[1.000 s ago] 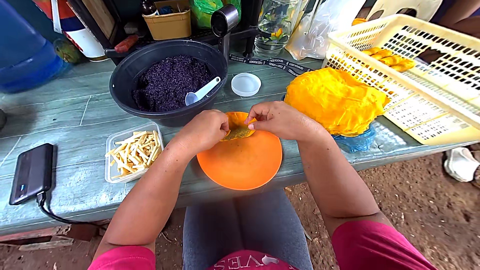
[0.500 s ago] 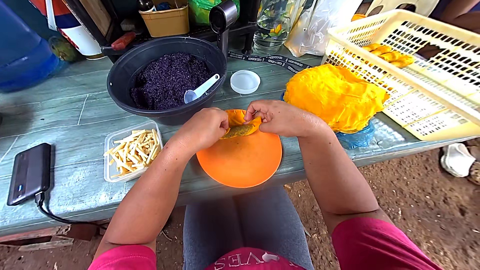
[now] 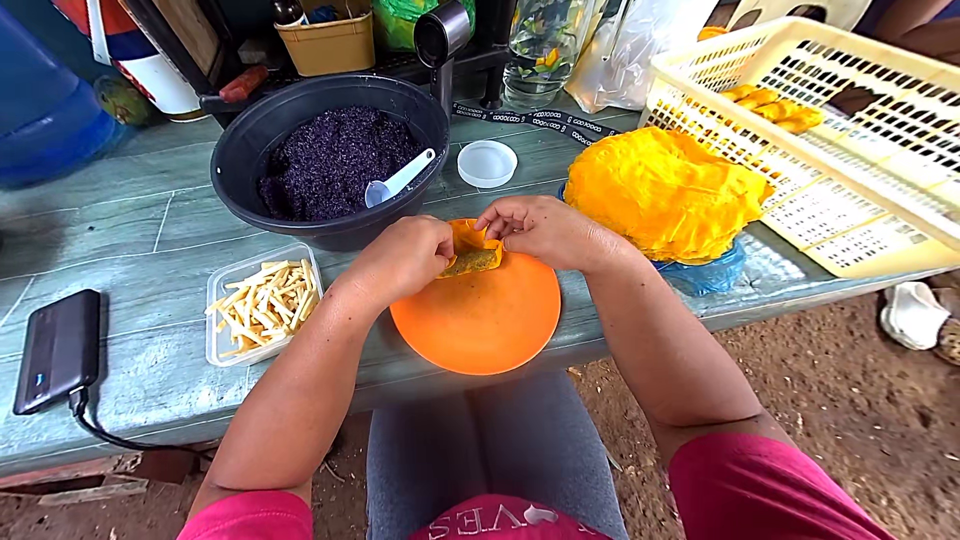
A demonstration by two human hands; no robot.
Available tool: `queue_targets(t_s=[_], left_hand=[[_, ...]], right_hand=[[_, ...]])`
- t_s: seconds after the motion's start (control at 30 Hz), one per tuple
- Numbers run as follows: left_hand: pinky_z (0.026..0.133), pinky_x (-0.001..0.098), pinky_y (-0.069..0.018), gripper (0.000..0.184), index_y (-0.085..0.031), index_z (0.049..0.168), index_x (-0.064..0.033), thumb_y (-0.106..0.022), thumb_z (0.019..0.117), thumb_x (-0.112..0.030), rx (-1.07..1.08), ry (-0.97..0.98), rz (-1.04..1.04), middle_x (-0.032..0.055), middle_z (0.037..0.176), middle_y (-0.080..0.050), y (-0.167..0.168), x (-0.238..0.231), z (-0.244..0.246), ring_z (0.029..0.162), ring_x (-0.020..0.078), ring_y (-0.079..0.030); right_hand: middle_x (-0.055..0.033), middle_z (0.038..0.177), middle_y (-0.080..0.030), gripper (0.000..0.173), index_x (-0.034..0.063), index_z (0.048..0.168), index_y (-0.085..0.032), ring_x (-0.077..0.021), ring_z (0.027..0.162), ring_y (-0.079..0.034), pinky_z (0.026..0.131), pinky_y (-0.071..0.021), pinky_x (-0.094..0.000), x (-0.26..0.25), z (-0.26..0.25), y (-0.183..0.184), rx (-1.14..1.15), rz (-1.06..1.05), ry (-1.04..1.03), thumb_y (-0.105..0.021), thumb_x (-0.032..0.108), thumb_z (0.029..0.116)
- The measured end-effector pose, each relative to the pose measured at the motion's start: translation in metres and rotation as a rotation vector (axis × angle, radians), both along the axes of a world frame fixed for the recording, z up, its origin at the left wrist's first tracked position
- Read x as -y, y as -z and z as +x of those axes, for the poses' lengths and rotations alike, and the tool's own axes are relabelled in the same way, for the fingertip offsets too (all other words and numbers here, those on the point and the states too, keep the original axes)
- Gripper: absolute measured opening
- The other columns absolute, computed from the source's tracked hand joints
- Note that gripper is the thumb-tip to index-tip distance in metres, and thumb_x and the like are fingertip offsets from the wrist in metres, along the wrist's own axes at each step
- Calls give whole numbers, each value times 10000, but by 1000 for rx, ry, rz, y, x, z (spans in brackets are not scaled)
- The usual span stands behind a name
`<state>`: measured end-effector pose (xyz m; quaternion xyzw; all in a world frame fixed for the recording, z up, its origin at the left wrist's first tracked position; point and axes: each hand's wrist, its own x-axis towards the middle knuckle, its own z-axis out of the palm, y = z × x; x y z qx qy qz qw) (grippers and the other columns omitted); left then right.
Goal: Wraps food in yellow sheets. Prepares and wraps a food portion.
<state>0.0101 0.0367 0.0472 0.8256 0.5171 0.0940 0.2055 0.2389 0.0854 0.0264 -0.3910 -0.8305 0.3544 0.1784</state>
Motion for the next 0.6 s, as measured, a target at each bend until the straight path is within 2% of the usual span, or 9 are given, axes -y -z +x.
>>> queue_targets(t_s=[0.1, 0.2, 0.27, 0.33, 0.43, 0.5, 0.53, 0.6], left_hand=[[897, 396, -556, 68, -727, 978, -23, -660, 973, -32, 3, -4, 1, 112, 1047, -697, 1, 0, 0, 975, 211, -676], [899, 398, -557, 73, -729, 987, -26, -658, 973, -32, -5, -2, -4, 113, 1055, -696, 0, -1, 0, 979, 212, -678], [906, 406, -555, 74, -730, 990, -21, -659, 973, -29, -2, -1, -5, 119, 1059, -698, 0, -1, 0, 987, 220, -679], [909, 407, -551, 83, -735, 987, -19, -654, 976, -31, -1, 0, 0, 121, 1055, -700, 0, 0, 0, 991, 223, -676], [892, 396, -546, 112, -747, 967, -32, -641, 986, -60, 1, 13, 10, 104, 1034, -701, 0, 1, -1, 989, 204, -668], [904, 410, -544, 90, -750, 971, -37, -688, 964, -101, 0, 28, 7, 106, 1052, -704, 0, 2, -2, 1021, 210, -666], [917, 432, -541, 107, -747, 998, -26, -737, 933, -111, -8, 36, -1, 123, 1077, -703, 0, 2, -2, 1043, 233, -664], [934, 455, -538, 233, -728, 1062, -21, -819, 865, -108, -52, 40, -29, 142, 1121, -687, -2, 2, -1, 1059, 265, -656]], right_hand=[[-50, 990, -745, 266, 71, 1155, -653, -133, 894, -702, 840, -564, -345, 0, -3, -1, 16, -47, 54, -591, -76, 942], [-89, 940, -682, 105, 41, 965, -669, -174, 836, -655, 766, -541, -382, -1, -3, 1, 28, 20, 81, -649, -51, 919], [-85, 963, -669, 97, 46, 887, -717, -172, 875, -637, 788, -532, -362, -2, -3, 3, 51, 107, 57, -660, -26, 917], [-86, 975, -686, 131, 49, 907, -746, -166, 884, -643, 805, -531, -353, -3, -3, 4, 70, 159, 31, -638, -19, 935], [-95, 1022, -711, 133, 50, 962, -761, -189, 928, -672, 833, -553, -388, -2, 0, 4, 83, 177, -16, -641, 5, 927], [-95, 1044, -712, 125, 60, 994, -768, -190, 880, -666, 771, -559, -389, -2, 4, 3, 105, 157, -42, -724, 49, 877], [-112, 1061, -703, 177, 48, 1024, -764, -207, 871, -649, 767, -544, -401, -1, 4, 1, 118, 134, -43, -779, 64, 848], [-133, 1075, -679, 295, 28, 1066, -744, -222, 869, -644, 784, -552, -397, 1, 3, -3, 168, 109, -50, -861, 81, 800]])
